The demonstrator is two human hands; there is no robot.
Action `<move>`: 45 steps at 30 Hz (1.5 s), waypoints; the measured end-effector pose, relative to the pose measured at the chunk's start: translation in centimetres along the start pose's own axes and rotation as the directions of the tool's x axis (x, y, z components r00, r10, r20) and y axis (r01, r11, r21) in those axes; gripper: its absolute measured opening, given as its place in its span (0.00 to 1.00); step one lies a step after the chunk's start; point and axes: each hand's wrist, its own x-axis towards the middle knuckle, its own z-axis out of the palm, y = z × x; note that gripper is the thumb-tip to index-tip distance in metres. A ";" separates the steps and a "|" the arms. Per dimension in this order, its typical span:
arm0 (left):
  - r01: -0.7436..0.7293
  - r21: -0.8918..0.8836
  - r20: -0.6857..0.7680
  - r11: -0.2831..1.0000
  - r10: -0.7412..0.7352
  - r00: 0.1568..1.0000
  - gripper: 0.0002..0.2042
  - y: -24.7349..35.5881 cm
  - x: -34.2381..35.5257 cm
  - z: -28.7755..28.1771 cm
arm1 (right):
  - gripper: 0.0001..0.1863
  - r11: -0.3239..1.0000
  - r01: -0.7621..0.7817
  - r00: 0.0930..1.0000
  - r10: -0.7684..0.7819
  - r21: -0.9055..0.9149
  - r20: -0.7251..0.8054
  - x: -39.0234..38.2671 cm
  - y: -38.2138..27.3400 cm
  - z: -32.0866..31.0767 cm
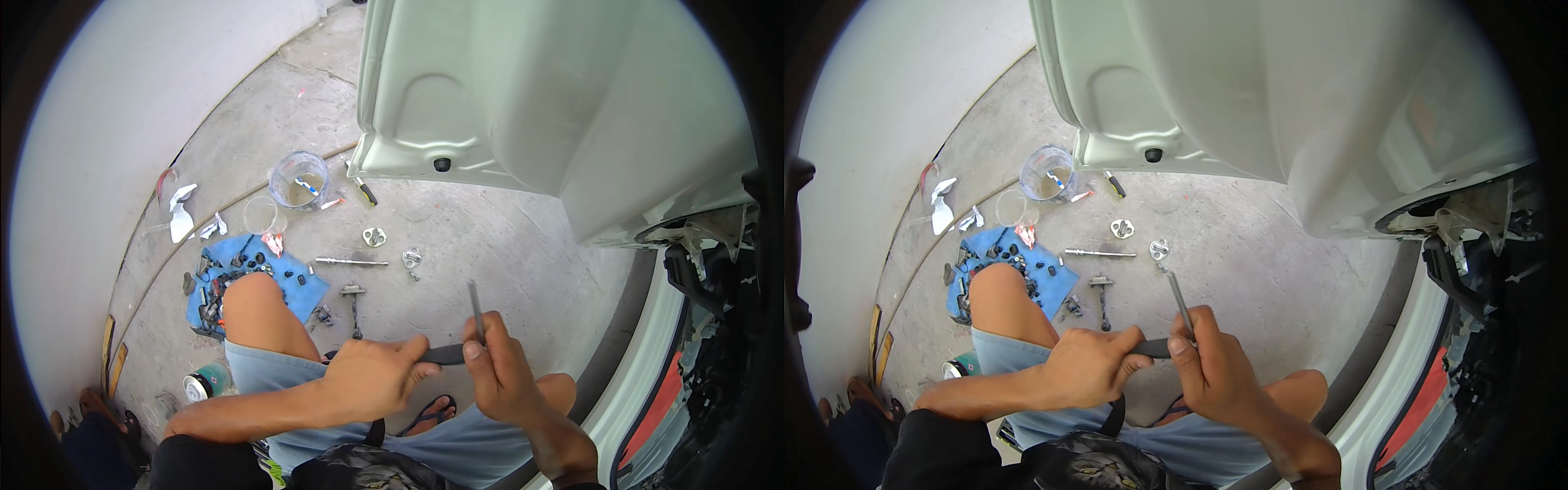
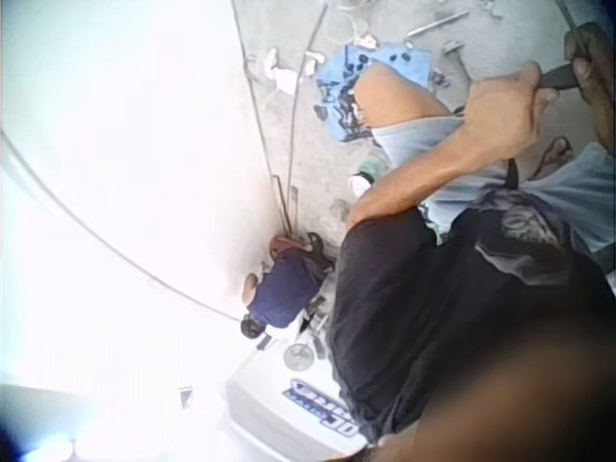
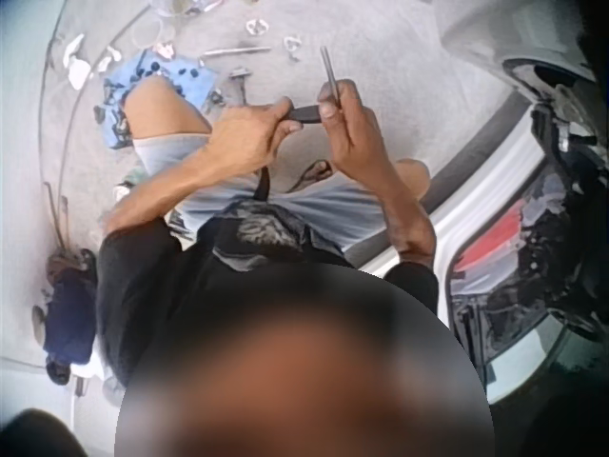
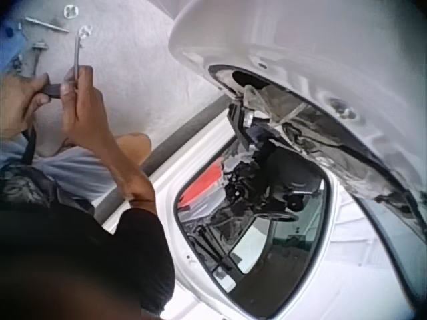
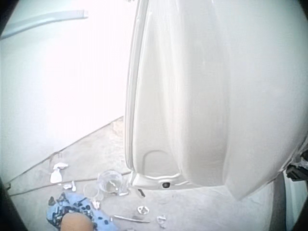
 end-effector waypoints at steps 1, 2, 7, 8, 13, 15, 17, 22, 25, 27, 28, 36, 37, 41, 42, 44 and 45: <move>0.037 -0.060 0.003 0.998 -0.037 0.999 0.17 -0.6 -0.2 0.5 | 0.18 0.996 -0.073 0.993 0.067 0.056 0.093 -0.2 0.3 -0.4; 0.109 -0.108 0.048 0.988 -0.104 0.993 0.16 -1.1 -0.4 0.9 | 0.21 0.989 -0.100 0.991 0.089 0.105 0.102 -0.3 0.5 -0.3; 0.141 -0.192 0.007 0.971 -0.143 0.990 0.16 -1.7 -1.8 1.9 | 0.29 0.915 -0.197 0.980 0.193 0.352 0.046 -1.9 1.0 1.2; 0.137 -0.198 -0.004 0.971 -0.140 0.990 0.16 -1.6 -1.9 1.8 | 0.29 0.920 -0.215 0.976 0.197 0.327 0.087 -2.1 1.1 1.0; 0.124 -0.160 0.106 0.979 -0.108 0.988 0.16 -0.1 -0.9 1.3 | 0.31 0.870 -0.364 0.922 0.284 0.332 0.265 -3.4 1.4 -0.8; 0.099 -0.151 0.135 0.983 -0.079 0.988 0.17 0.4 -0.3 1.3 | 0.30 0.807 -0.391 0.915 0.290 0.442 0.281 -4.3 1.7 -1.6; 0.072 -0.135 0.181 0.988 -0.047 0.982 0.18 0.8 0.2 1.7 | 0.27 0.747 -0.397 0.915 0.275 0.534 0.295 -5.1 2.5 -2.0; -0.126 -0.240 0.500 0.962 0.234 0.833 0.18 -0.3 5.2 4.9 | 0.15 0.465 -0.417 0.886 0.398 0.781 0.236 -6.4 6.3 -2.9; 0.041 -0.715 0.456 0.698 0.421 0.784 0.20 -5.1 12.8 7.7 | 0.12 0.696 -0.488 0.827 0.562 0.527 0.024 -7.6 8.0 -4.1; 0.056 0.221 0.217 0.974 -0.105 0.970 0.19 -10.1 17.0 9.7 | 0.09 0.758 -0.461 0.822 0.561 0.461 -0.101 -9.4 8.2 -5.3; 0.141 0.276 0.150 0.951 -0.188 0.971 0.18 -12.4 17.6 11.6 | 0.08 0.792 -0.441 0.821 0.546 0.423 -0.166 -10.1 8.3 -5.9; 0.191 0.316 -0.013 0.929 -0.198 0.980 0.15 -21.7 15.5 23.1 | 0.06 0.749 -0.263 0.718 0.573 0.609 -0.395 -16.2 6.9 -8.0; 0.245 0.259 -0.022 0.934 -0.247 0.969 0.14 -21.8 15.6 23.3 | 0.06 0.734 -0.231 0.702 0.580 0.638 -0.413 -16.5 6.8 -8.0; 0.405 0.097 -0.076 0.909 -0.399 0.914 0.14 -21.4 16.6 23.0 | 0.06 0.740 -0.157 0.717 0.541 0.654 -0.440 -16.8 7.3 -8.6; 0.402 0.074 -0.104 0.913 -0.394 0.913 0.14 -21.3 16.7 23.1 | 0.07 0.751 -0.133 0.725 0.519 0.647 -0.453 -16.8 7.4 -8.7; 0.375 0.022 -0.154 0.927 -0.368 0.917 0.15 -21.4 16.8 23.7 | 0.07 0.759 -0.116 0.729 0.503 0.640 -0.464 -16.9 7.7 -8.8; 0.360 0.034 -0.160 0.933 -0.350 0.923 0.14 -21.6 16.9 24.0 | 0.07 0.760 -0.115 0.729 0.502 0.640 -0.465 -17.0 7.8 -8.9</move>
